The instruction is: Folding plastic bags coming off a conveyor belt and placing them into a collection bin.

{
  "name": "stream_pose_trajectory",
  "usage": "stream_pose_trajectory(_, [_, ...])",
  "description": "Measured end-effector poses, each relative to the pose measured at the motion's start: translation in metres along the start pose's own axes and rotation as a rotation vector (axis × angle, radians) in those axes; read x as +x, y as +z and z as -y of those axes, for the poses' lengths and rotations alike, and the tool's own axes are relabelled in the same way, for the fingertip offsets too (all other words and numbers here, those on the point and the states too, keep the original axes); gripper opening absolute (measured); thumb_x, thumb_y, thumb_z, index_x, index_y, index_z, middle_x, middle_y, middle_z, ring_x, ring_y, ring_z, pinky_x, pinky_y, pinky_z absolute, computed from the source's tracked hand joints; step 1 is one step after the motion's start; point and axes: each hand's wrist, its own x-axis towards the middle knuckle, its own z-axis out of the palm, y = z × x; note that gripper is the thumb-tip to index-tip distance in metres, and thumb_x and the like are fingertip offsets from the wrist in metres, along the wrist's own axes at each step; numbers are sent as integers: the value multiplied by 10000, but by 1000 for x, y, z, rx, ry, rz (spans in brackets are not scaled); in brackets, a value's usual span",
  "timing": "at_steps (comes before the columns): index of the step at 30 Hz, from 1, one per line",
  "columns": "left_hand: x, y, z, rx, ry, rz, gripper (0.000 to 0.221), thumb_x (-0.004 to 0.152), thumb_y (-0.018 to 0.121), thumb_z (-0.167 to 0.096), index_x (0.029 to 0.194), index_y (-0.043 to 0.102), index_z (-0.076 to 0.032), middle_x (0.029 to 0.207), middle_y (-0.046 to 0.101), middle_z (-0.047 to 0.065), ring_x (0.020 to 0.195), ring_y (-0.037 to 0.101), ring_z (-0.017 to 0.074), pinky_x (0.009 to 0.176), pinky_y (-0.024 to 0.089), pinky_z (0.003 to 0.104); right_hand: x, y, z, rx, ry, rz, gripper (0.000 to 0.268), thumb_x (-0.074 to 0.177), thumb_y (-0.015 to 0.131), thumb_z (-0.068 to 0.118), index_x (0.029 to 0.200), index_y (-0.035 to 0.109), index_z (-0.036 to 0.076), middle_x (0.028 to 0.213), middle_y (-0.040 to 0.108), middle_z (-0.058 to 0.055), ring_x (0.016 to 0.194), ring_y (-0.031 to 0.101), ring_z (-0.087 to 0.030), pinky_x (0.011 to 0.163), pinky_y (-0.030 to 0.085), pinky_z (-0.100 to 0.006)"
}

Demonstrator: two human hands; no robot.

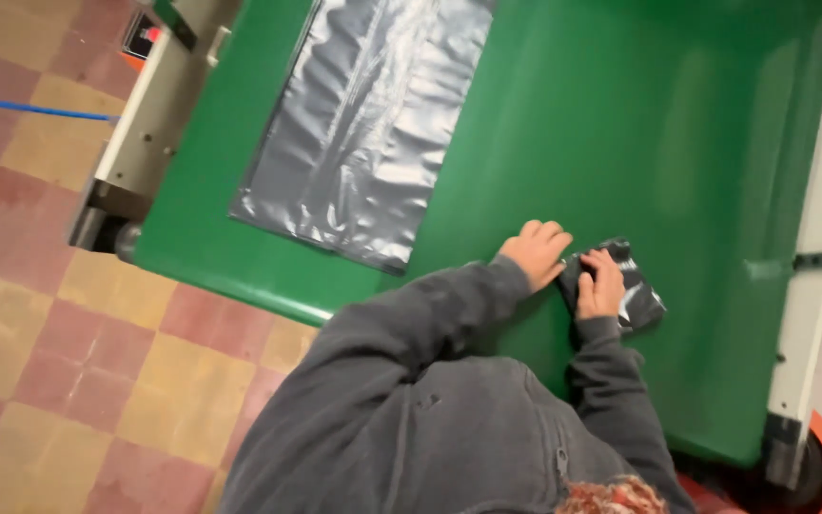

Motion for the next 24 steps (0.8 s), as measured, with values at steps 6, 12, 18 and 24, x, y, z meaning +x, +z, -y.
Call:
stream_pose_trajectory(6, [-104, -186, 86, 272, -90, 29, 742, 794, 741, -584, 1293, 557, -66, 1433, 491, 137, 1425, 373, 404, 1010, 334, 656, 18, 15, 86, -37, 53, -30, 247, 991, 573, 101, 1217, 645, 31, 1274, 633, -153, 1236, 570, -315, 1136, 430, -419])
stream_pose_trajectory(12, [-165, -209, 129, 439, -302, 62, 1044, 731, 687, -731, 1522, 429, -100, 1641, 264, 135, 1543, 102, 371, 1113, 108, 772, 29, 133, 191, 1079, 434, 490, 533, 1025, 564, 309, 1479, 432, 62, 1506, 476, -130, 1421, 461, -261, 1047, 538, -487])
stream_pose_trajectory(18, [-162, -218, 121, 366, -313, 122, 1087, 724, 703, -736, 1543, 399, -88, 1660, 240, 142, 1554, 83, 393, 1120, 102, 783, 46, 208, 207, 1337, 526, 513, 733, 973, 626, 376, 1571, 372, 36, 1590, 431, -157, 1500, 412, -287, 1154, 383, -494])
stream_pose_trajectory(24, [-166, -208, 141, 330, -304, 83, 992, 730, 800, -511, 1506, 406, -37, 1646, 288, 118, 1556, 144, 335, 1159, 162, 712, 69, 200, 273, 602, -108, 556, 867, 737, 722, 40, 1525, 365, -18, 1522, 448, -228, 1445, 425, -351, 1204, 333, -460])
